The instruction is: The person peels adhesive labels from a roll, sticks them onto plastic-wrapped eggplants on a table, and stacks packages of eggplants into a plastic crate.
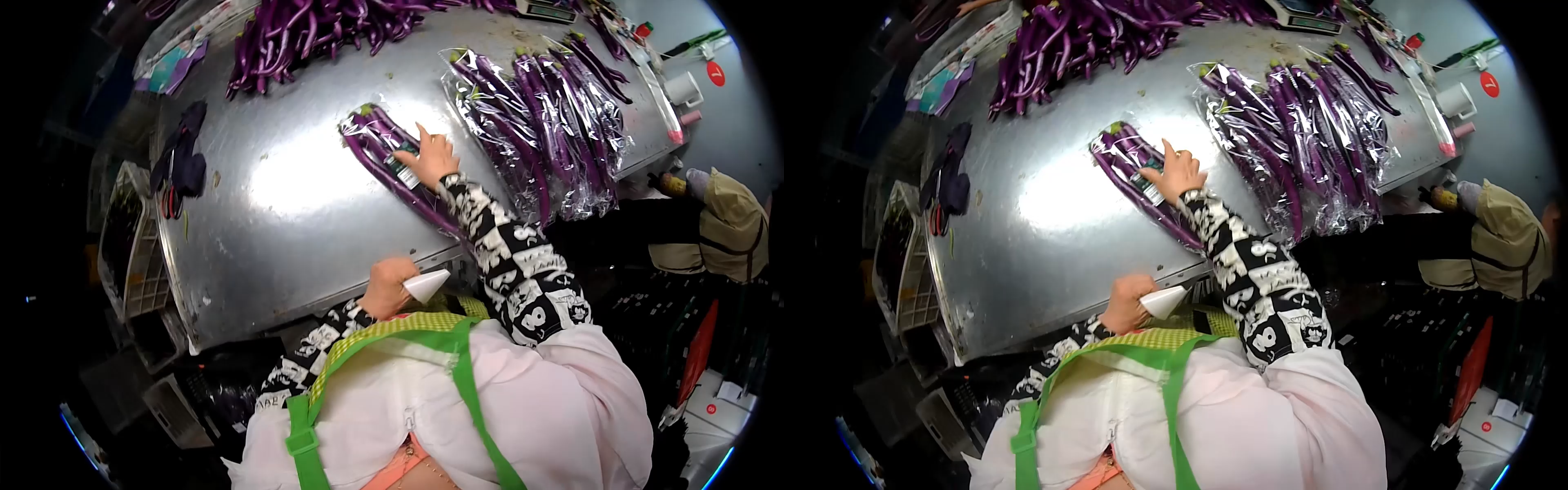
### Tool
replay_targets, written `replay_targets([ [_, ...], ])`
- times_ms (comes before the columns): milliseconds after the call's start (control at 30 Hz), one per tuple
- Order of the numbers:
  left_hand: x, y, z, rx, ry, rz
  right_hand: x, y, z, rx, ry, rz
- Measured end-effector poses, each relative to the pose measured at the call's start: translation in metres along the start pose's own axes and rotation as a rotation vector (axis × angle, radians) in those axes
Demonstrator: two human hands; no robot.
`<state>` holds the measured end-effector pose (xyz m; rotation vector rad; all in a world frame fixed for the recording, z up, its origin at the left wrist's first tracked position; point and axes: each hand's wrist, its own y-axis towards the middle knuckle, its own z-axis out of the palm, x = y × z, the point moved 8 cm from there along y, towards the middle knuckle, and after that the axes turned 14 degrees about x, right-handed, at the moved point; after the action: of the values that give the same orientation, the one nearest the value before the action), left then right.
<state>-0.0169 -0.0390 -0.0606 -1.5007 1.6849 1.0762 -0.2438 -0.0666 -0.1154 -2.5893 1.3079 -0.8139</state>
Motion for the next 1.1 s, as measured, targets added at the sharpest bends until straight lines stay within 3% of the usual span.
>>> replay_targets([
  [100, -0.027, 0.012, -0.001, 0.021, -0.195, 0.162, 0.023, -0.02, 0.025, 0.117, 0.009, 0.027],
  [200, -0.065, 0.031, 0.0, 0.178, -0.301, 0.367, 0.072, -0.018, 0.063, 0.098, 0.039, -0.093],
  [233, -0.076, 0.035, 0.0, 0.242, -0.341, 0.4, 0.087, -0.011, 0.076, 0.158, 0.128, -0.211],
  [300, -0.076, 0.038, 0.003, 0.233, -0.326, 0.427, 0.095, 0.003, 0.094, 0.249, 0.644, -0.435],
  [367, -0.08, 0.044, -0.001, 0.164, -0.187, 0.39, 0.076, -0.016, 0.034, 0.198, 0.482, -0.413],
  [433, -0.069, 0.04, -0.008, 0.202, -0.148, 0.325, 0.002, -0.017, -0.021, -0.167, 0.277, -0.244],
  [467, -0.056, 0.034, -0.011, 0.155, -0.096, 0.34, -0.04, -0.021, -0.06, -0.243, -0.038, -0.029],
  [500, -0.043, 0.029, -0.013, 0.105, -0.045, 0.353, -0.062, -0.042, -0.1, -0.515, -0.219, -0.028],
  [533, -0.034, 0.029, -0.022, 0.013, -0.008, 0.337, -0.082, -0.059, -0.123, -0.547, -0.333, 0.123],
  [567, -0.022, 0.031, -0.028, -0.005, 0.057, 0.259, -0.109, -0.065, -0.123, -0.669, -0.415, 0.048],
  [633, 0.005, 0.036, -0.042, -0.142, 0.223, 0.111, -0.12, -0.056, -0.114, -0.635, -0.49, 0.008],
  [700, 0.001, 0.047, -0.05, -0.237, 0.544, 0.184, -0.112, -0.045, -0.107, -0.431, -0.603, 0.096],
  [733, 0.01, 0.045, -0.048, -0.24, 0.548, 0.193, -0.107, -0.042, -0.11, -0.473, -0.663, 0.151],
  [800, 0.062, 0.041, -0.028, 0.028, 0.501, -0.049, -0.107, -0.044, -0.108, -0.367, -0.58, 0.154],
  [900, 0.061, 0.012, -0.048, 0.088, 0.484, 0.016, -0.111, -0.046, -0.111, -0.331, -0.558, 0.129],
  [967, 0.067, -0.015, -0.072, 0.113, 0.495, 0.023, -0.118, -0.039, -0.115, -0.327, -0.503, 0.185],
  [1033, 0.066, -0.035, -0.101, 0.052, 0.42, -0.016, -0.099, -0.04, -0.132, -0.391, -0.497, 0.106],
  [1067, 0.058, -0.043, -0.105, 0.015, 0.368, -0.04, -0.096, -0.039, -0.135, -0.416, -0.559, 0.056],
  [1100, 0.026, -0.042, -0.113, -0.023, 0.312, -0.069, -0.105, -0.029, -0.134, -0.358, -0.623, 0.148],
])
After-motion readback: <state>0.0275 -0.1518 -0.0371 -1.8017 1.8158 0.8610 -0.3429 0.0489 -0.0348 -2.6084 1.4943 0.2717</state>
